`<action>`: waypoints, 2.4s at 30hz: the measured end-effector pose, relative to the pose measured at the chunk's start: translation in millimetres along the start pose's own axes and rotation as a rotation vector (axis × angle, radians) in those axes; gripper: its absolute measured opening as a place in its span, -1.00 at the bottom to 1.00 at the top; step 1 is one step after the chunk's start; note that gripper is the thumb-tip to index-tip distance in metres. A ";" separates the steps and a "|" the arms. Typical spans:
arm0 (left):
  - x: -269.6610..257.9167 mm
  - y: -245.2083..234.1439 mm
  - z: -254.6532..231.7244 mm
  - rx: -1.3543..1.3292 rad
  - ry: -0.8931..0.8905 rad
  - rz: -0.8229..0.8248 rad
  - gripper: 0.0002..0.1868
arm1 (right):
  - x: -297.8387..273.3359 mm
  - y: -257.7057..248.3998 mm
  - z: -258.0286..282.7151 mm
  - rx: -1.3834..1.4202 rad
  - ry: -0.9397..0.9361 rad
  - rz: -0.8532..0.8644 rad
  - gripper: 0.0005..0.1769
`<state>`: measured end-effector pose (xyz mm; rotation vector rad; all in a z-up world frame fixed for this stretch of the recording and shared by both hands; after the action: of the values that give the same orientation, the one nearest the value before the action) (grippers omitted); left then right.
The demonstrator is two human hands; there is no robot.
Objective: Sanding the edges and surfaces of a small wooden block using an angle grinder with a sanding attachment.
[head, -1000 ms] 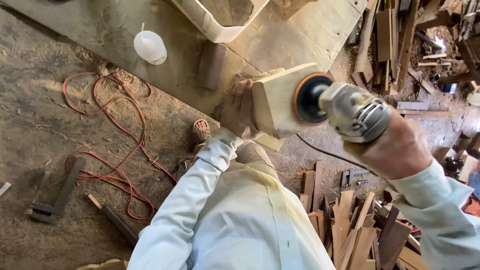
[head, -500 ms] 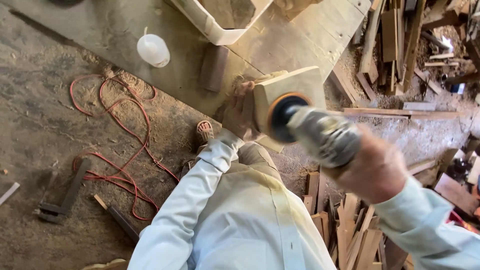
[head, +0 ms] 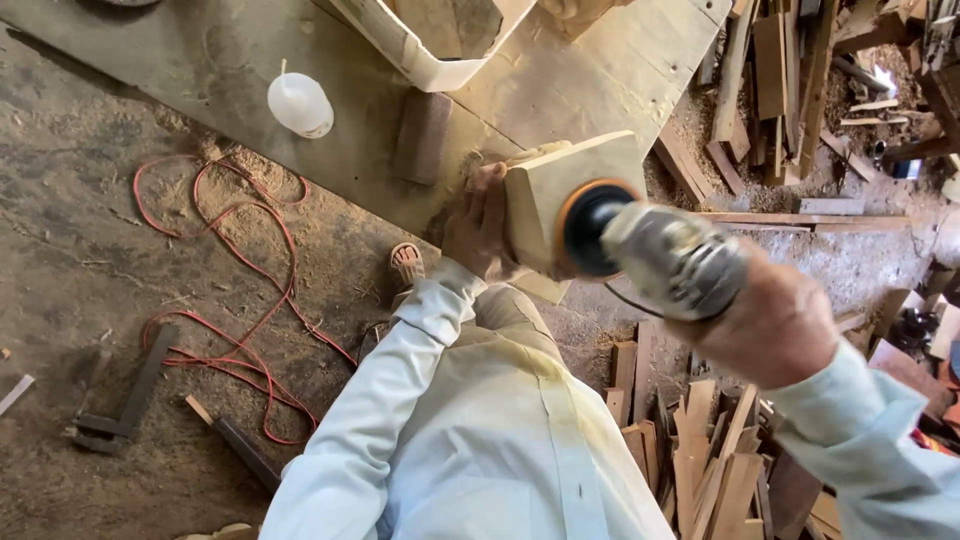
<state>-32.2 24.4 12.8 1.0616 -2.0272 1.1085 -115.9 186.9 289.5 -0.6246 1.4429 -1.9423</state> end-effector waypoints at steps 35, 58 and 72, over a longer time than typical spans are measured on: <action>-13.9 5.2 4.5 -0.046 -0.059 0.054 -0.25 | 40.8 -3.2 -21.7 -0.064 0.392 0.091 -0.39; 9.4 -10.8 -2.0 -0.204 -0.188 0.154 0.04 | 69.8 -1.0 -10.4 -0.206 0.488 0.120 -0.46; 12.4 -12.0 -3.7 -0.208 -0.170 0.141 -0.01 | 72.6 4.6 11.1 -0.134 0.265 0.042 -0.38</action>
<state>-27.7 19.1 29.0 0.9456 -2.3253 0.8757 -157.2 126.0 288.6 -0.4015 1.7458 -1.9631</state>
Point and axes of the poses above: each hand's wrist, its own x-axis towards the middle knuckle, its own y-axis out of the palm, z = x × y, the point moved 6 cm from there along x, towards the middle knuckle, and after that the axes turned 13 degrees about -z, right-handed, at the moved point
